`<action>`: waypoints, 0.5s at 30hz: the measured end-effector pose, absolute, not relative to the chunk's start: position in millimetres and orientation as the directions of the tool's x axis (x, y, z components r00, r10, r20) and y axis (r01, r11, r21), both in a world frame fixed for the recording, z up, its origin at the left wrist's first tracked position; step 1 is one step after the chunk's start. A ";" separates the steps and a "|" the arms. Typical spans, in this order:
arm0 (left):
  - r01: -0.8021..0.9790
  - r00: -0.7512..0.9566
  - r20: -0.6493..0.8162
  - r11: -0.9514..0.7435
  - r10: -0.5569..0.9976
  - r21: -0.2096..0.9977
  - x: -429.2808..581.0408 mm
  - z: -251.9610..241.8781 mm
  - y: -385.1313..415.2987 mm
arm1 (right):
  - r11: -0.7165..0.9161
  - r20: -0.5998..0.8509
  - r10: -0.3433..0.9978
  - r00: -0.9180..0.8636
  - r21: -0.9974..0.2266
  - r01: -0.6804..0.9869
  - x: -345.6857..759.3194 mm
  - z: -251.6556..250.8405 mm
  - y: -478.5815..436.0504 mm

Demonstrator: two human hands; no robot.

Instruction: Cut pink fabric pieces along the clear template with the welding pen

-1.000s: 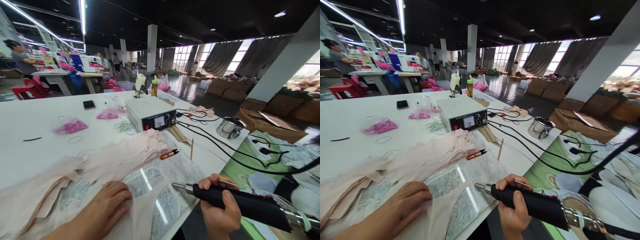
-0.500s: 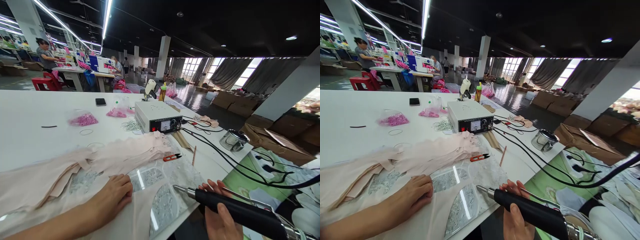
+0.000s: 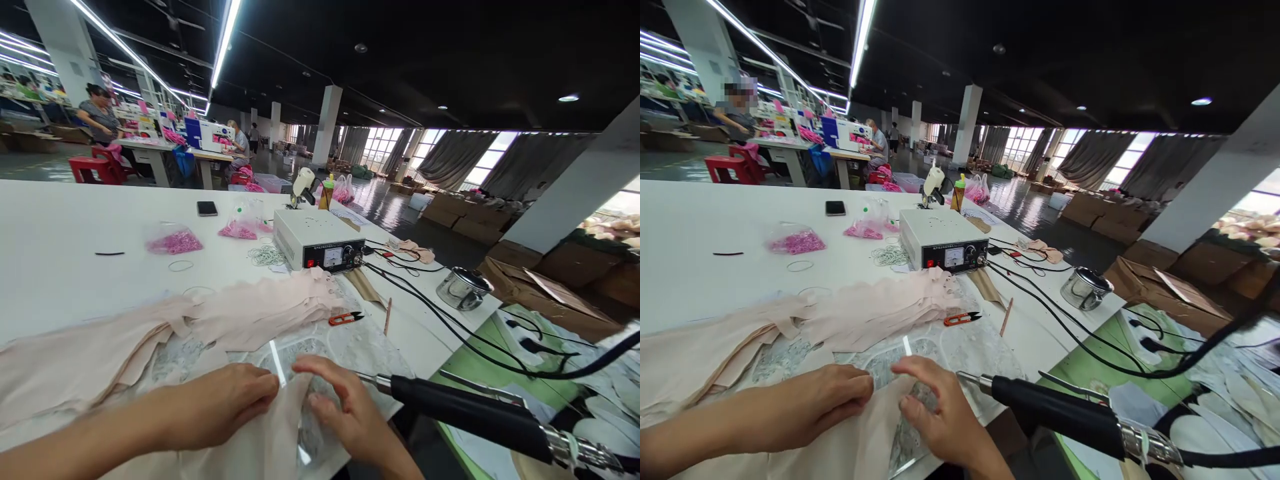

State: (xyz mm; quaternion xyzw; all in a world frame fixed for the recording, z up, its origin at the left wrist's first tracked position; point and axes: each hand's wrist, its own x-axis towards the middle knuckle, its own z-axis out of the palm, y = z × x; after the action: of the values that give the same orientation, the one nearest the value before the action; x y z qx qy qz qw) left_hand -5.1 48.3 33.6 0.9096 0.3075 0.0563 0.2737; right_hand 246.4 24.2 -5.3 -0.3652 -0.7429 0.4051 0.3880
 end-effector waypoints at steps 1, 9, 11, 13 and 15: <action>0.517 0.811 -0.062 -0.665 0.581 0.539 -5.1 38.8 46.1 | 0.388 0.231 0.826 -0.514 -0.894 0.222 238.5 0.0 37.6; 0.518 0.766 -0.055 -0.563 0.641 0.644 -40.6 66.9 39.5 | -0.043 -0.157 0.646 -0.747 -0.985 0.169 203.9 -16.7 60.8; 0.538 0.734 -0.053 -0.532 0.677 0.653 -57.3 70.3 34.9 | -0.117 -0.196 0.673 -0.713 -0.980 0.159 198.9 -17.7 55.4; 0.572 0.695 -0.042 -0.516 0.718 0.638 -76.9 72.2 26.1 | -0.143 -0.208 0.683 -0.701 -0.978 0.151 190.0 -15.1 49.3; 0.613 0.653 -0.022 -0.510 0.757 0.604 -100.1 72.6 13.5 | -0.124 -0.201 0.670 -0.715 -0.979 0.159 177.0 -10.9 43.7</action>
State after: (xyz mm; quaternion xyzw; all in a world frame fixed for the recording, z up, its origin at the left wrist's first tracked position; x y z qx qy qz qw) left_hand -100.1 13.5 72.6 0.8602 0.3983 0.1230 0.2939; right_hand 177.0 43.7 -10.9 -0.3270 -0.6341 0.6747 0.1892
